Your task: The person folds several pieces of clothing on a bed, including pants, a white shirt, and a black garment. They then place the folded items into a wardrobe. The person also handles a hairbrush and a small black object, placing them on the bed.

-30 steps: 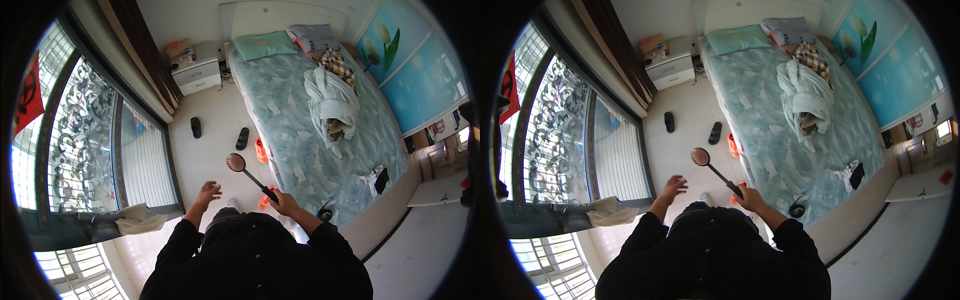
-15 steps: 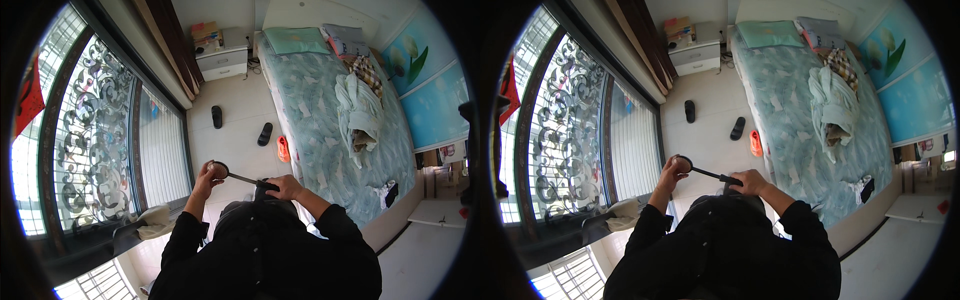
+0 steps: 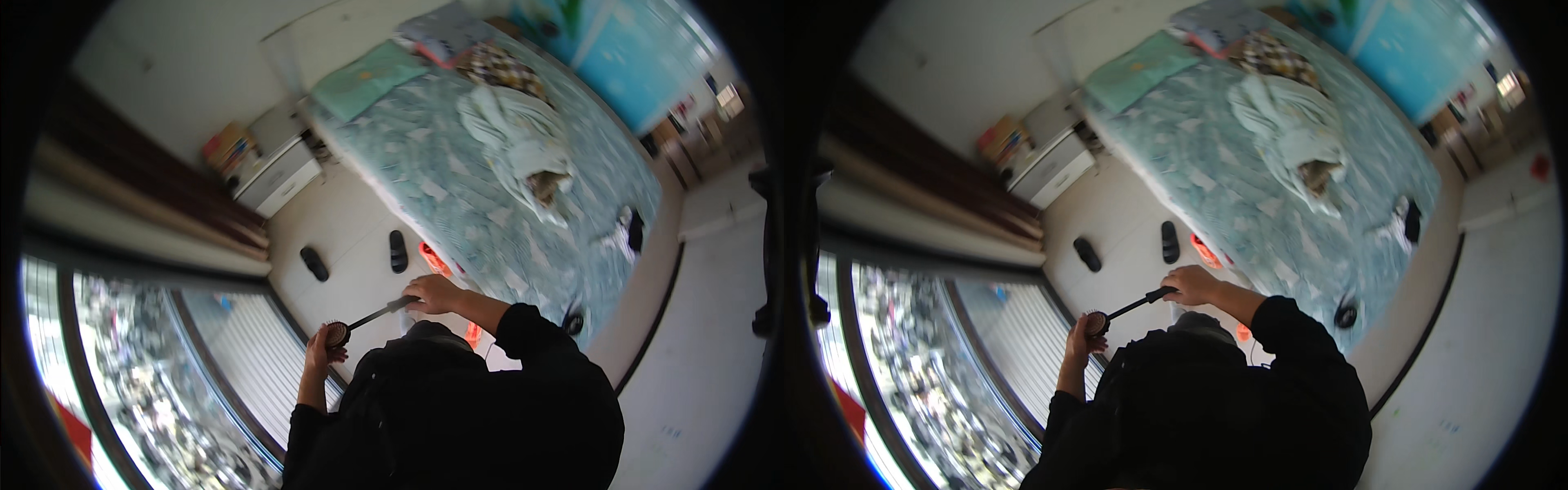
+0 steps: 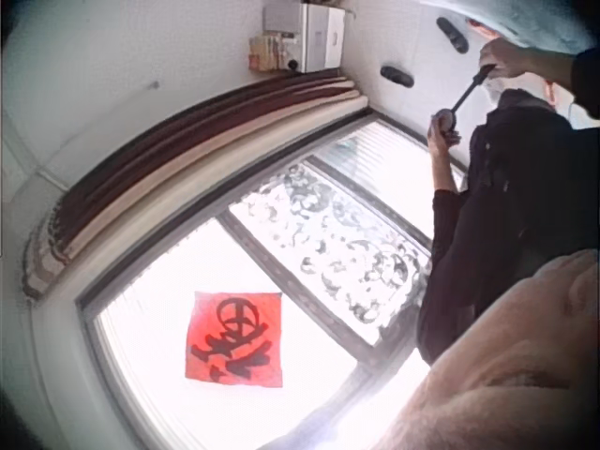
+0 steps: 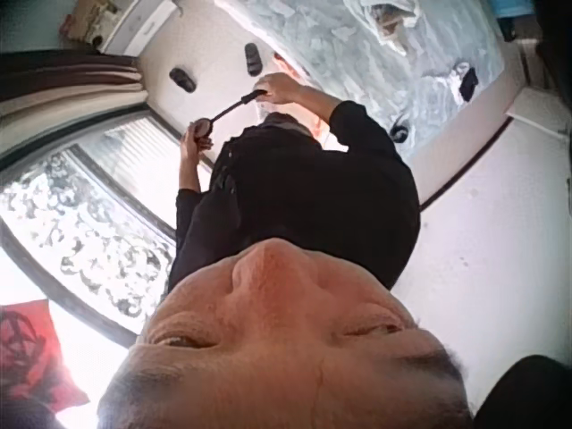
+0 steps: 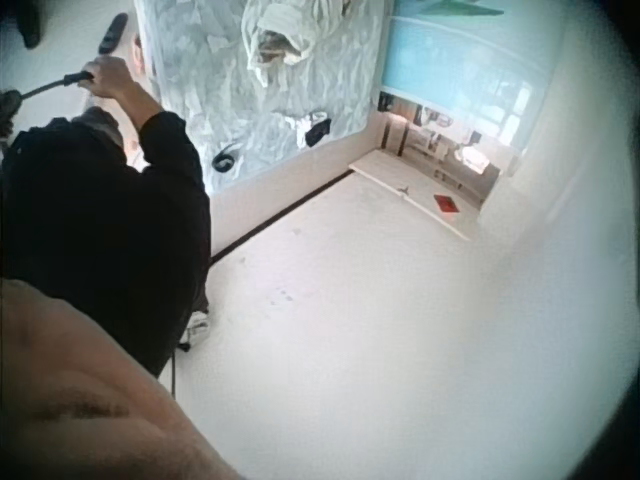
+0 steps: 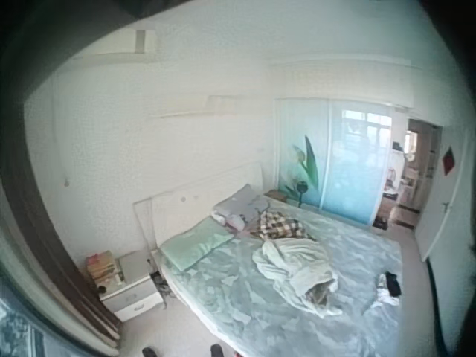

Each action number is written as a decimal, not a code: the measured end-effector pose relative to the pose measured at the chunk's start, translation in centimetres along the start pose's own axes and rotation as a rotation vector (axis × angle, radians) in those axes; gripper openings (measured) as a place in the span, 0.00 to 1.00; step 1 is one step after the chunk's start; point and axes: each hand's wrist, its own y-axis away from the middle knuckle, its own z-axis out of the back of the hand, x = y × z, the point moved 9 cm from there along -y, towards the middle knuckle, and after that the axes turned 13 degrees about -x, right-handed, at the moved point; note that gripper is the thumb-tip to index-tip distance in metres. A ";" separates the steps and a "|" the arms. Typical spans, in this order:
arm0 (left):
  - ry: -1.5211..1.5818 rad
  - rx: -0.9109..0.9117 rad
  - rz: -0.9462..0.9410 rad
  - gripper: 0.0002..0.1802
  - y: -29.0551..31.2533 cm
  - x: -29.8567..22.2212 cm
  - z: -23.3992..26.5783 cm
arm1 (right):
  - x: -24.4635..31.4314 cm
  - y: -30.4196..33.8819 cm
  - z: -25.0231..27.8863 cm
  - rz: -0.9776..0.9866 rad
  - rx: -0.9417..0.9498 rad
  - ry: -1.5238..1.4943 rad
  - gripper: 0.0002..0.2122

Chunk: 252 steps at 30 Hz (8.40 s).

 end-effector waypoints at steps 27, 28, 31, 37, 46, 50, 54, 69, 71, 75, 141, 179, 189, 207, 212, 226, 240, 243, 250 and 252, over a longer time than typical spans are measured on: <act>-0.308 1.225 0.092 0.27 15.7 6.9 -28.9 | 20.8 43.4 -6.4 -1.321 -0.786 -0.310 0.21; -0.328 1.264 0.102 0.28 16.8 7.7 -29.4 | 21.2 44.6 -6.3 -1.335 -0.784 -0.257 0.20; -0.364 1.346 0.111 0.31 20.3 9.9 -31.7 | 22.3 48.8 -5.9 -1.392 -0.802 -0.080 0.17; -0.601 1.358 0.070 0.24 30.0 18.0 -37.6 | 26.1 62.9 -3.5 -1.302 -1.159 0.279 0.14; -0.882 1.444 -0.065 0.24 47.0 32.2 -46.5 | 33.9 83.5 -3.7 -1.477 -1.474 0.481 0.14; -1.142 1.362 -0.019 0.22 49.4 36.3 -50.6 | 34.7 87.6 -4.0 -1.501 -1.540 0.411 0.14; -1.117 1.470 0.085 0.20 53.1 39.5 -55.6 | 33.2 91.3 -4.5 -1.511 -1.634 0.146 0.14; -1.078 1.640 0.013 0.28 64.4 48.1 -83.7 | 20.1 113.7 6.0 -1.810 -1.463 -0.354 0.16; -1.025 1.596 -0.007 0.27 64.8 47.4 -89.0 | 17.3 117.1 9.7 -1.755 -1.486 -0.252 0.16; -0.909 1.467 -0.025 0.25 64.5 45.3 -97.2 | 10.9 121.7 15.3 -1.676 -1.490 -0.297 0.16; -0.162 0.747 0.070 0.13 45.3 8.3 -221.4 | -116.7 124.5 121.6 -0.912 -0.366 -0.767 0.14; -0.924 0.047 -0.578 0.18 26.7 -8.3 -261.2 | -183.3 125.4 178.9 -0.877 -0.575 0.419 0.09; -0.594 -0.366 0.036 0.16 32.3 6.4 -242.9 | -193.8 120.2 179.7 -0.987 -0.271 0.485 0.14; -0.553 -0.487 -0.103 0.22 37.6 11.4 -242.9 | -182.1 120.7 178.4 -0.457 -0.559 0.636 0.21; -0.507 -0.485 -0.078 0.22 39.1 14.7 -238.2 | -174.2 119.6 164.8 -0.467 -0.131 0.483 0.19; 0.236 -0.938 0.212 0.16 56.2 42.0 -219.0 | -157.7 113.8 131.7 -0.226 0.793 0.374 0.23; 0.774 -1.101 0.534 0.16 65.3 49.3 -219.2 | -137.2 91.1 109.2 0.143 0.856 0.505 0.20; 0.780 -1.213 0.523 0.16 67.7 49.1 -216.6 | -131.3 89.9 101.9 0.277 0.964 0.516 0.20; 0.903 -1.383 0.674 0.14 71.7 53.6 -216.0 | -116.7 88.3 88.3 0.531 0.998 0.415 0.21; 0.986 -1.315 0.798 0.14 71.7 56.0 -217.1 | -113.2 88.6 85.5 0.565 1.015 0.343 0.20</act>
